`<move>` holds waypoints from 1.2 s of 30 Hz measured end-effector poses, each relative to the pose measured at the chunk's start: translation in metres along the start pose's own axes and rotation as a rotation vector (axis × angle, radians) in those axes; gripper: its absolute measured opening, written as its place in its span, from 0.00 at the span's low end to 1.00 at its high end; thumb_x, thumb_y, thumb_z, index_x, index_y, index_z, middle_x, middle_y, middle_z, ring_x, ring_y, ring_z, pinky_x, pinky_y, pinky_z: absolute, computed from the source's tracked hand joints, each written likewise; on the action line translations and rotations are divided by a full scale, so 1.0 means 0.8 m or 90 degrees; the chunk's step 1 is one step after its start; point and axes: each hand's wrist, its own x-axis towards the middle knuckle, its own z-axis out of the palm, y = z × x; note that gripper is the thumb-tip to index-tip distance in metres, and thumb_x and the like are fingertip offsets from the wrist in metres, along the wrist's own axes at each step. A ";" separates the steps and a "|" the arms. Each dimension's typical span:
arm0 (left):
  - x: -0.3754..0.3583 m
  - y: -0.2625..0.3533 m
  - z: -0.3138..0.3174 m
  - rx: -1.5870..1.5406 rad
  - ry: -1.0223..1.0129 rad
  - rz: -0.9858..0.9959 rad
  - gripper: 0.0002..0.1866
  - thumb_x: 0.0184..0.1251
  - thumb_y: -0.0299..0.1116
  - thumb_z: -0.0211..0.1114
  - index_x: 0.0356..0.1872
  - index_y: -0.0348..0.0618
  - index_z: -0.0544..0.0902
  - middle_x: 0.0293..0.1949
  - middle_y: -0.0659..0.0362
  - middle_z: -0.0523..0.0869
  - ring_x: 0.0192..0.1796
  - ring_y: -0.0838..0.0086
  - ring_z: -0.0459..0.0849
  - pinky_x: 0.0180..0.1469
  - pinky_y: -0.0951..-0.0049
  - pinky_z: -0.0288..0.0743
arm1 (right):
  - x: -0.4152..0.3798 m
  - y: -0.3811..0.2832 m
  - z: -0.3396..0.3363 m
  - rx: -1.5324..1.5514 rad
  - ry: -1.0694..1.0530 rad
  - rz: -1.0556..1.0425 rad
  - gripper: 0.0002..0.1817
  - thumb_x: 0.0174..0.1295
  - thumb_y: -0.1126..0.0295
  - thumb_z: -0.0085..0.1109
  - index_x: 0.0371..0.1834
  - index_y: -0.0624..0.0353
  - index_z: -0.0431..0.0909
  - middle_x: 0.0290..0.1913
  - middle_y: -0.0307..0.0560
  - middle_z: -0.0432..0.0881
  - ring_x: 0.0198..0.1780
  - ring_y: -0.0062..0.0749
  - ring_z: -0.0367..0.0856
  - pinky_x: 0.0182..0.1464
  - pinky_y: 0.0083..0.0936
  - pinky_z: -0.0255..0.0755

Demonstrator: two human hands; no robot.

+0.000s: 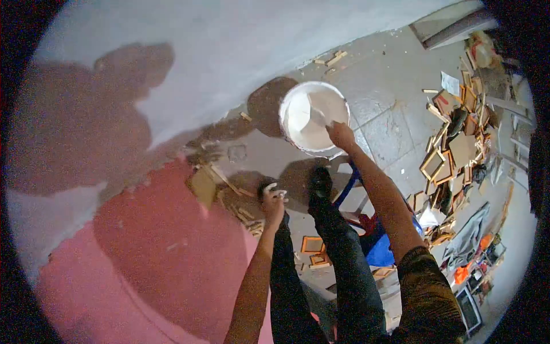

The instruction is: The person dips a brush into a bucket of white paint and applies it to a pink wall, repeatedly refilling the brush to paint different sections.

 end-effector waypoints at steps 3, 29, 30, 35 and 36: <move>0.002 -0.001 0.017 -0.057 -0.019 0.143 0.16 0.59 0.28 0.53 0.49 0.38 0.65 0.38 0.53 0.77 0.39 0.71 0.78 0.37 0.73 0.74 | -0.037 -0.017 -0.038 0.017 0.006 0.078 0.18 0.59 0.55 0.43 0.32 0.60 0.71 0.30 0.60 0.77 0.33 0.56 0.75 0.36 0.46 0.69; -0.446 0.428 -0.263 0.293 0.421 0.459 0.24 0.61 0.35 0.51 0.57 0.38 0.61 0.48 0.47 0.71 0.49 0.61 0.71 0.50 0.63 0.64 | -0.280 -0.438 -0.417 0.292 0.226 -0.399 0.20 0.64 0.60 0.34 0.41 0.66 0.71 0.34 0.58 0.75 0.33 0.47 0.71 0.38 0.35 0.63; -0.467 0.481 -0.281 0.214 0.423 0.465 0.25 0.60 0.33 0.53 0.57 0.37 0.61 0.48 0.46 0.71 0.49 0.59 0.71 0.50 0.63 0.65 | -0.324 -0.512 -0.465 0.484 0.197 -0.396 0.20 0.63 0.60 0.36 0.41 0.67 0.70 0.32 0.57 0.74 0.33 0.47 0.69 0.38 0.34 0.63; -0.606 0.725 -0.354 0.274 0.543 0.864 0.19 0.57 0.27 0.55 0.51 0.38 0.68 0.46 0.48 0.73 0.48 0.56 0.72 0.52 0.59 0.63 | -0.319 -0.647 -0.460 0.719 -0.035 -0.275 0.11 0.64 0.62 0.44 0.44 0.54 0.68 0.27 0.34 0.68 0.23 0.18 0.65 0.24 0.16 0.59; -0.625 0.762 -0.367 0.322 0.588 0.945 0.18 0.56 0.27 0.56 0.50 0.39 0.69 0.46 0.49 0.73 0.48 0.56 0.72 0.52 0.59 0.63 | -0.324 -0.664 -0.453 0.859 -0.109 -0.221 0.12 0.64 0.60 0.45 0.45 0.53 0.67 0.26 0.32 0.66 0.21 0.16 0.63 0.22 0.14 0.57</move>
